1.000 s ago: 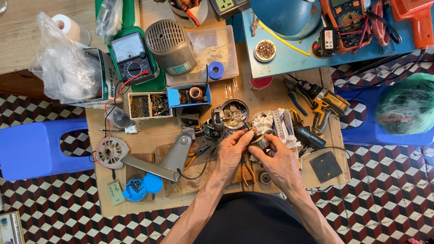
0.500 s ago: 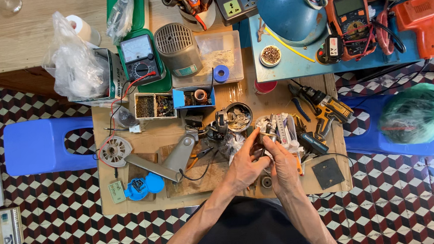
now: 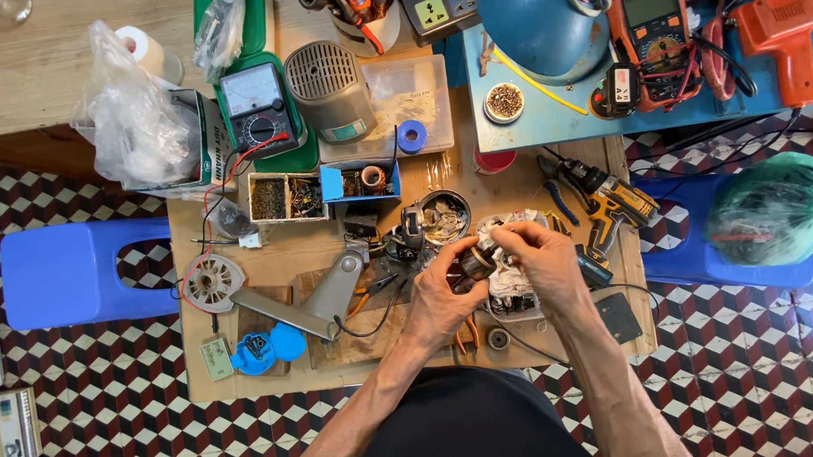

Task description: The person disassembles a small cylindrical electrical component, removes internal parts, and wipes them with a cloth. They then use a flashlight to inspect the interior and a screwdriver to adjust internal elements before reassembling the component.

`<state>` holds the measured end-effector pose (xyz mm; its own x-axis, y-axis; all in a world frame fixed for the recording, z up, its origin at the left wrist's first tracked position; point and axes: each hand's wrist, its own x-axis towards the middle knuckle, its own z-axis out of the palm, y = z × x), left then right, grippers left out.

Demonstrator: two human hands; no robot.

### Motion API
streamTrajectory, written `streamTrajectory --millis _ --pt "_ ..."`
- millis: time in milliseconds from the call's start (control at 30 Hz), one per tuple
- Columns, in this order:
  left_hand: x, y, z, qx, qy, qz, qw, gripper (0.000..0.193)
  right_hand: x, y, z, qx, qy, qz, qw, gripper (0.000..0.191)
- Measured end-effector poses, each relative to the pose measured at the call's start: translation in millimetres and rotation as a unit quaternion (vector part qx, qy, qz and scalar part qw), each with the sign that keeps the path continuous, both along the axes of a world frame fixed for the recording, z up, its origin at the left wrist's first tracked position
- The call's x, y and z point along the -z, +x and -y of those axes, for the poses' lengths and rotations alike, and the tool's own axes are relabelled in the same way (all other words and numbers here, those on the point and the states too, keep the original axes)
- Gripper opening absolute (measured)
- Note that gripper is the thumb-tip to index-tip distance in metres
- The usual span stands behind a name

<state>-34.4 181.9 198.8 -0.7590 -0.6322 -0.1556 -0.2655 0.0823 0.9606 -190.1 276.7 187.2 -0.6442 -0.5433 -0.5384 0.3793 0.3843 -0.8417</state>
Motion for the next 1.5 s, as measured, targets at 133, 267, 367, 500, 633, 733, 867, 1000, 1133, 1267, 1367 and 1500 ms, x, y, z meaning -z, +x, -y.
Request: streamTrajectory --millis 133,267,367,500,633,733,867,1000,1133,1267,1367,1500 --pt "9.2 14.4 10.2 0.001 -0.005 0.050 0.999 0.061 -1.5 -30.1 -5.4 0.058 -0.081 -0.035 0.994 0.023" --pt "24.1 16.2 20.1 -0.176 0.399 -0.063 0.898 0.054 -3.1 -21.5 -21.2 0.110 -0.086 -0.022 0.990 0.024" --pt "32.1 14.2 27.4 -0.253 0.452 -0.156 0.841 0.059 0.6 16.4 -38.9 0.121 -0.068 0.024 0.990 0.027" --pt "30.7 15.8 30.3 -0.268 0.462 -0.151 0.832 0.059 8.3 48.7 -52.0 0.140 -0.087 0.076 0.983 0.032" --pt "24.9 12.5 25.6 -0.269 0.478 -0.156 0.822 0.054 14.1 48.7 -55.0 0.160 -0.131 0.095 0.974 0.031" --pt "23.0 12.4 22.3 -0.256 0.487 -0.164 0.819 0.052 15.8 43.1 -57.8 0.153 -0.138 0.092 0.974 0.031" --pt "22.7 15.5 19.2 -0.247 0.493 -0.163 0.818 0.050 17.3 41.2 -60.4 0.147 -0.138 0.094 0.975 0.029" --pt "21.4 17.6 18.2 -0.250 0.497 -0.169 0.813 0.050 16.5 40.6 -64.8 0.129 -0.144 0.120 0.974 0.028" --pt "18.6 18.5 18.0 -0.247 0.500 -0.168 0.813 0.050 17.5 40.0 -66.5 0.120 -0.160 0.134 0.971 0.027" --pt "16.3 18.6 17.5 -0.243 0.496 -0.169 0.816 0.052 21.5 38.3 -65.1 0.127 -0.166 0.150 0.966 0.026" --pt "15.4 19.6 18.0 -0.218 0.488 -0.196 0.822 0.055 23.6 35.7 -65.4 0.127 -0.150 0.161 0.967 0.024" --pt "15.9 23.6 17.7 -0.185 0.443 -0.155 0.864 0.061 22.7 30.5 -66.1 0.114 -0.135 0.171 0.969 0.023"
